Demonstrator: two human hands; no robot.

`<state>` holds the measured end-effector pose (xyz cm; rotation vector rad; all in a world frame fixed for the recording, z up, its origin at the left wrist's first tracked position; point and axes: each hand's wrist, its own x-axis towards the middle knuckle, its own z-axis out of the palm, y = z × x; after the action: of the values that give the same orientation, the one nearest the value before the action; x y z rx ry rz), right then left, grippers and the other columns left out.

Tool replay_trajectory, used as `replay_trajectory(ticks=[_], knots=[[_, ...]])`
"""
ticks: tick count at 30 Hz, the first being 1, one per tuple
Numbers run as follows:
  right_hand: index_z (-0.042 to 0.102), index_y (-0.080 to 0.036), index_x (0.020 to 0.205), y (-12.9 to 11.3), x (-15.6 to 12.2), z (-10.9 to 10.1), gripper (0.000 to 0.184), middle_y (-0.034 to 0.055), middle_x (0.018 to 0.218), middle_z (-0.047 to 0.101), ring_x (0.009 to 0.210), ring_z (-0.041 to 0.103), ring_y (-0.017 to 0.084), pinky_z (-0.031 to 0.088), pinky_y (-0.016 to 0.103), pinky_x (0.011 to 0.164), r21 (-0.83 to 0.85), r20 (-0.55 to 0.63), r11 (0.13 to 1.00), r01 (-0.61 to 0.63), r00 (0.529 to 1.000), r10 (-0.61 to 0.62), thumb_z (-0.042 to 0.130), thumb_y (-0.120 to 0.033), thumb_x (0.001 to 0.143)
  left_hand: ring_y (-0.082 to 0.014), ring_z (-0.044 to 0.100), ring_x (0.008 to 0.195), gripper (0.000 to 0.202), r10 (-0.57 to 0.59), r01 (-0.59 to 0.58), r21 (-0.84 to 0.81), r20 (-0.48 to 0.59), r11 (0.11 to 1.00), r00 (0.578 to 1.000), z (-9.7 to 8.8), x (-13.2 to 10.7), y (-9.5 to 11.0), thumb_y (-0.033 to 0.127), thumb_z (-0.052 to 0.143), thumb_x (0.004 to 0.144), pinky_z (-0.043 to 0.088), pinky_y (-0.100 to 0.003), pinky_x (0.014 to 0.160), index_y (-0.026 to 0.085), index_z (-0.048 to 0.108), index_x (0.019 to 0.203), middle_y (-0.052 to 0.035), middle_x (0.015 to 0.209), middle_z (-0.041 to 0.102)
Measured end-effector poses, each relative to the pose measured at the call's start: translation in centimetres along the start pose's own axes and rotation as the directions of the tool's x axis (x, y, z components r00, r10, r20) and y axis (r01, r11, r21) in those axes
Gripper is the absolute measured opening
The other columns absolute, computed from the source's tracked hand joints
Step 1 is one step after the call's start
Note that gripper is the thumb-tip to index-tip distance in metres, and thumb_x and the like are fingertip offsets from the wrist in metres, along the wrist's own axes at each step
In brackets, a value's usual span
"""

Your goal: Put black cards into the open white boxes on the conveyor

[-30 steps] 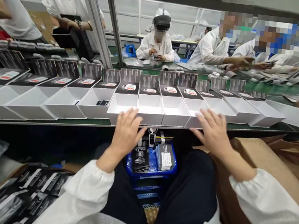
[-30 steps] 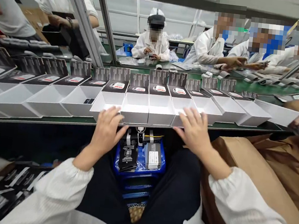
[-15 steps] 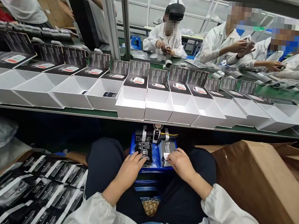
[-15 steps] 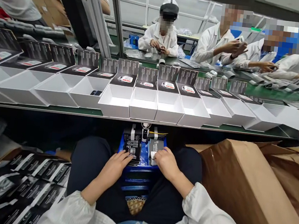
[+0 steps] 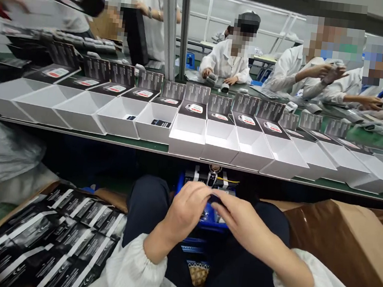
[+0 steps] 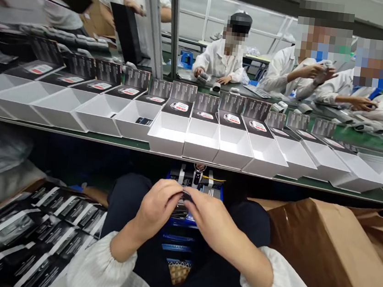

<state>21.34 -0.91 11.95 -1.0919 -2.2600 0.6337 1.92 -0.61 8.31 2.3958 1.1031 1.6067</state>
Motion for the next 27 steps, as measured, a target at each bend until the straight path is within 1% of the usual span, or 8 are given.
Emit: replay_trajectory(ticks=[4, 6, 9, 11, 14, 16, 21, 27], knots=[[0.058, -0.019, 0.130, -1.6, 7.4, -1.2, 0.037, 0.0096, 0.122, 0.066, 0.112, 0.062, 0.021, 0.052, 0.037, 0.095, -0.343, -0.251, 0.918, 0.196, 0.923, -0.291, 0.037, -0.012, 0.100, -0.0206, 0.060, 0.113, 0.031, -0.196, 0.208, 0.007, -0.304, 0.978, 0.932, -1.5, 1.0, -1.2, 0.014, 0.061, 0.089, 0.055, -0.040, 0.095, 0.021, 0.053, 0.118, -0.0102, 0.121, 0.058], [0.058, -0.017, 0.130, -1.1, 12.2, -1.5, 0.035, 0.0117, 0.125, 0.065, 0.114, 0.060, 0.024, 0.049, 0.043, 0.098, -0.471, -0.228, 0.863, 0.179, 0.921, -0.316, 0.038, -0.012, 0.101, -0.0209, 0.061, 0.111, 0.024, -0.324, 0.334, 0.018, -0.194, 0.942, 0.926, -1.2, -0.5, -2.7, 0.016, 0.054, 0.092, 0.055, -0.042, 0.095, 0.021, 0.053, 0.116, -0.0098, 0.118, 0.060], [0.056, -0.016, 0.131, 0.0, 16.0, -1.1, 0.031, 0.0139, 0.126, 0.064, 0.117, 0.058, 0.028, 0.040, 0.055, 0.103, -0.561, -0.088, 0.803, 0.203, 0.950, -0.301, 0.045, -0.022, 0.102, -0.0257, 0.055, 0.125, 0.036, -0.417, 0.384, 0.175, 0.242, 0.907, 0.876, 0.6, -4.5, -4.6, 0.016, 0.051, 0.090, 0.049, -0.047, 0.105, 0.018, 0.052, 0.126, -0.0134, 0.127, 0.061], [0.057, -0.016, 0.129, 1.1, 14.6, -0.4, 0.031, 0.0141, 0.124, 0.064, 0.117, 0.057, 0.027, 0.037, 0.053, 0.105, -0.551, -0.101, 0.797, 0.245, 0.929, -0.356, 0.046, -0.028, 0.103, -0.0300, 0.035, 0.144, 0.057, -0.459, 0.354, 0.294, 0.505, 0.888, 0.731, 2.0, -7.0, -5.1, 0.009, 0.050, 0.085, 0.039, -0.052, 0.114, 0.015, 0.041, 0.141, -0.0165, 0.148, 0.046], [0.066, -0.017, 0.107, 4.3, 7.8, 1.3, 0.023, 0.0102, 0.106, 0.070, 0.101, 0.062, 0.021, 0.043, 0.039, 0.097, -0.496, -0.093, 0.823, 0.276, 0.926, -0.366, 0.046, -0.026, 0.103, -0.0325, 0.012, 0.151, 0.082, -0.497, 0.271, 0.416, 0.725, 0.868, 0.478, 3.6, -9.2, -5.1, 0.000, 0.047, 0.073, 0.028, -0.057, 0.118, 0.014, 0.027, 0.151, -0.0149, 0.162, 0.023], [0.069, -0.017, 0.100, 7.4, 2.2, 2.5, 0.021, 0.0111, 0.103, 0.071, 0.100, 0.063, 0.024, 0.043, 0.042, 0.095, -0.549, 0.001, 0.815, 0.184, 0.976, -0.219, 0.053, -0.030, 0.100, -0.0327, 0.013, 0.151, 0.083, -0.473, 0.202, 0.428, 0.785, 0.881, 0.400, 4.1, -9.5, -5.1, -0.002, 0.047, 0.071, 0.027, -0.058, 0.118, 0.013, 0.028, 0.151, -0.0157, 0.162, 0.021], [0.066, -0.016, 0.116, 12.9, -6.6, 5.5, 0.025, 0.0133, 0.125, 0.065, 0.117, 0.058, 0.029, 0.036, 0.054, 0.105, -0.656, 0.151, 0.754, 0.029, 0.984, 0.093, 0.049, -0.021, 0.099, -0.0287, 0.033, 0.145, 0.065, -0.419, 0.148, 0.398, 0.780, 0.905, 0.465, 4.4, -9.2, -5.7, -0.002, 0.039, 0.082, 0.036, -0.053, 0.114, 0.019, 0.047, 0.142, -0.0127, 0.153, 0.042], [0.067, -0.018, 0.083, 13.0, -6.0, 5.7, 0.023, 0.0038, 0.081, 0.068, 0.079, 0.065, 0.019, 0.048, 0.035, 0.089, -0.580, 0.110, 0.814, -0.031, 0.987, 0.117, 0.049, -0.018, 0.098, -0.0250, 0.055, 0.126, 0.053, -0.347, 0.121, 0.349, 0.715, 0.929, 0.606, 4.0, -9.0, -5.5, -0.004, 0.038, 0.085, 0.049, -0.043, 0.104, 0.020, 0.062, 0.125, -0.0100, 0.130, 0.064]])
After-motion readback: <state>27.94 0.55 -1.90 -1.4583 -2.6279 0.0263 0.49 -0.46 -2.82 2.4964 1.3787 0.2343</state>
